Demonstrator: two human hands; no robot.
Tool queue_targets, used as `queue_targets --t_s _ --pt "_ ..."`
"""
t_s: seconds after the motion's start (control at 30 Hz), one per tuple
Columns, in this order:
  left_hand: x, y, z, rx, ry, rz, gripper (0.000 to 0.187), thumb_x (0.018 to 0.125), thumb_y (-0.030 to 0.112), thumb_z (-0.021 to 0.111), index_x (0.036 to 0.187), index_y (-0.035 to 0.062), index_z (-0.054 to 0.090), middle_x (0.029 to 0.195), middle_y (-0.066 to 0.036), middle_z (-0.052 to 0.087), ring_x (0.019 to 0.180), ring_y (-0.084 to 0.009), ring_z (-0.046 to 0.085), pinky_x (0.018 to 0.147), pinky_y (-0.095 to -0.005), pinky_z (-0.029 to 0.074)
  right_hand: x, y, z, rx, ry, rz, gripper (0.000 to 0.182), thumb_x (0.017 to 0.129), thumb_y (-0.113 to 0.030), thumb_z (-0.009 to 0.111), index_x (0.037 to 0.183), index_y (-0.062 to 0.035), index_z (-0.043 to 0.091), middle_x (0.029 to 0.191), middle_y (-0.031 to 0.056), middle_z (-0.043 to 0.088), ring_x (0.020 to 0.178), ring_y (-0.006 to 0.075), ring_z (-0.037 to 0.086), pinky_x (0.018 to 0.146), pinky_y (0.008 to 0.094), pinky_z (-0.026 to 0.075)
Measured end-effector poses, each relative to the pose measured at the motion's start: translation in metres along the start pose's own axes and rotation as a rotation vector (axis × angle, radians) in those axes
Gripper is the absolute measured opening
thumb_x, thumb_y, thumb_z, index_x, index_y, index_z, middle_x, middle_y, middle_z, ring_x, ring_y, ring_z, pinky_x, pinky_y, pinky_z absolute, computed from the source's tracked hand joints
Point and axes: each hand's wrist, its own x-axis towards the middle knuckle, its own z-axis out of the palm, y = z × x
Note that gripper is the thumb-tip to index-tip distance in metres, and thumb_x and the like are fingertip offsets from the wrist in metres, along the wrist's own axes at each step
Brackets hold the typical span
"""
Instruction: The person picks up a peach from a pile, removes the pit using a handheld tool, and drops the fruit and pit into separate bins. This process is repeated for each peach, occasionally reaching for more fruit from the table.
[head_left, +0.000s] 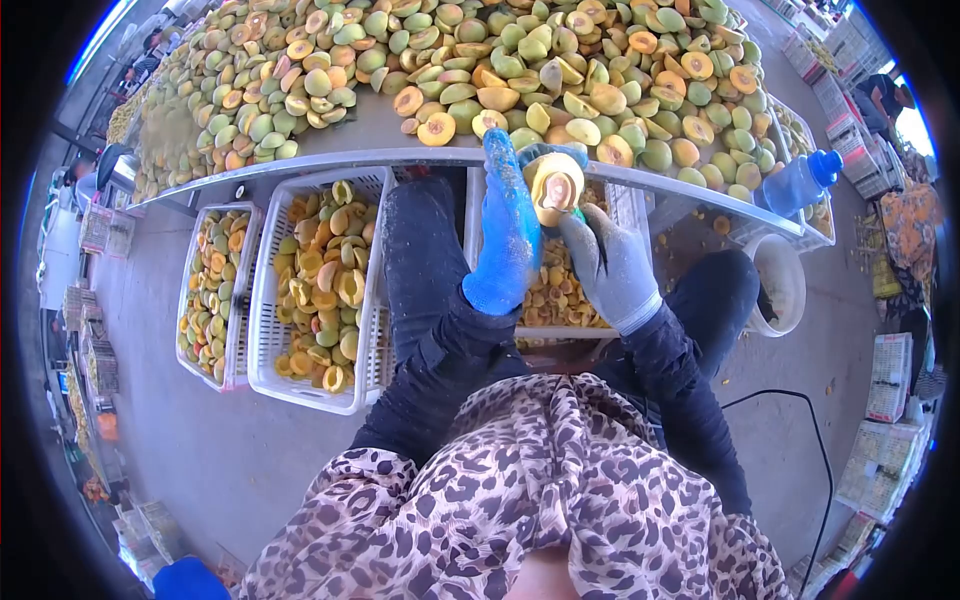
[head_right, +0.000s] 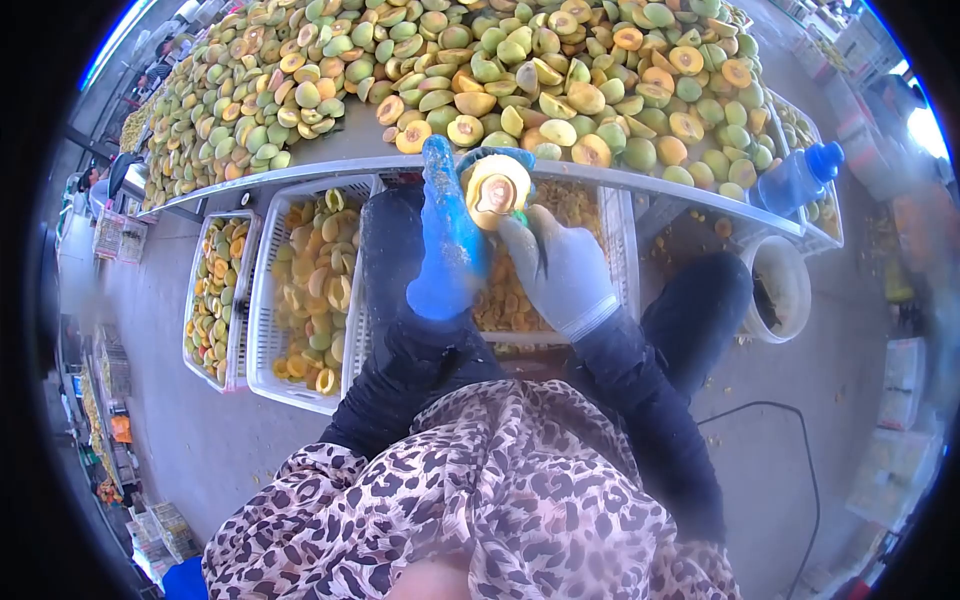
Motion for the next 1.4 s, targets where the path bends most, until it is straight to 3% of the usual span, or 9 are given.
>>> queue_targets --t_s 0.2,0.37,0.5,0.57,0.67,0.83,0.9,0.97,1.4 --pt "0.006 -0.008 -0.032 0.597 -0.172 0.226 0.062 0.097 0.025 0.050 0.144 -0.0007 0.020 0.117 -0.015 0.053 0.100 -0.0234 0.057 0.087 -0.0342 0.047 -0.004 -0.005 -0.009 -0.273 -0.090 0.024 0.030 0.094 -0.032 0.052 0.088 -0.0026 0.055 0.064 0.0222 0.060 0.061 0.0405 0.060 0.054 0.0483 0.045" --pt "0.027 -0.005 -0.052 0.632 -0.603 -0.157 0.047 0.099 0.023 0.044 0.136 -0.0035 0.035 0.103 -0.015 0.061 0.092 -0.0200 0.060 0.087 -0.0321 0.047 -0.013 -0.001 -0.017 -0.433 -0.360 0.075 0.031 0.093 -0.034 0.051 0.090 -0.0038 0.056 0.064 0.0205 0.061 0.060 0.0399 0.061 0.057 0.0499 0.047" --pt "-0.003 0.019 -0.021 0.260 -0.347 -0.054 0.051 0.090 0.036 0.060 0.122 -0.0024 0.050 0.110 -0.011 0.058 0.097 -0.0159 0.055 0.088 -0.0298 0.046 -0.018 0.002 -0.007 -0.010 -0.272 0.220 0.030 0.095 -0.028 0.051 0.088 -0.0005 0.060 0.068 0.0230 0.061 0.061 0.0374 0.062 0.055 0.0456 0.045" --pt "-0.014 0.002 -0.001 0.427 -0.108 0.267 0.046 0.095 0.039 0.048 0.114 -0.0024 0.055 0.105 -0.011 0.061 0.092 -0.0164 0.058 0.082 -0.0283 0.048 -0.017 -0.006 0.011 0.480 -0.209 0.387 0.035 0.100 -0.031 0.041 0.081 -0.0051 0.053 0.057 -0.0033 0.048 0.040 0.0047 0.041 0.037 0.0200 0.031" --pt "-0.017 -0.001 -0.001 0.362 0.316 0.137 0.059 0.099 0.044 0.030 0.089 -0.0028 0.064 0.074 -0.011 0.063 0.069 -0.0191 0.061 0.067 -0.0292 0.049 -0.018 -0.024 0.009 0.649 -0.288 0.522 0.036 0.101 -0.031 0.040 0.080 -0.0039 0.052 0.057 -0.0019 0.048 0.039 0.0059 0.041 0.037 0.0215 0.032" --pt "0.008 0.034 -0.010 -0.096 -0.259 -0.284 0.056 0.097 0.042 0.040 0.076 -0.0036 0.064 0.065 -0.014 0.061 0.059 -0.0210 0.059 0.058 -0.0303 0.048 -0.008 -0.016 -0.018 0.565 -0.639 0.462 0.040 0.100 -0.033 0.039 0.079 -0.0026 0.054 0.053 0.0006 0.047 0.038 0.0087 0.042 0.037 0.0236 0.033" --pt "0.006 0.030 -0.002 0.026 -0.358 0.220 0.057 0.097 0.042 0.039 0.074 -0.0035 0.065 0.065 -0.014 0.062 0.058 -0.0199 0.060 0.059 -0.0294 0.048 -0.006 -0.019 -0.022 0.531 -0.615 0.478 0.041 0.100 -0.033 0.040 0.077 -0.0027 0.054 0.053 0.0008 0.048 0.038 0.0090 0.042 0.037 0.0238 0.033" --pt "0.008 0.043 0.000 0.028 -0.238 -0.188 0.057 0.098 0.041 0.040 0.074 -0.0037 0.065 0.067 -0.014 0.064 0.059 -0.0190 0.060 0.060 -0.0286 0.049 -0.005 -0.025 -0.024 0.508 -0.589 0.510 0.041 0.100 -0.033 0.041 0.073 -0.0032 0.052 0.052 -0.0005 0.045 0.039 0.0086 0.040 0.037 0.0239 0.033" --pt "-0.007 0.012 0.004 -0.102 -0.132 -0.013 0.052 0.097 0.039 0.045 0.077 -0.0037 0.066 0.073 -0.011 0.067 0.065 -0.0165 0.063 0.064 -0.0288 0.051 -0.010 -0.018 -0.037 0.844 -0.717 0.845 0.051 0.096 -0.053 0.037 0.076 -0.0075 0.047 0.049 -0.0040 0.035 0.035 0.0070 0.032 0.034 0.0209 0.028"
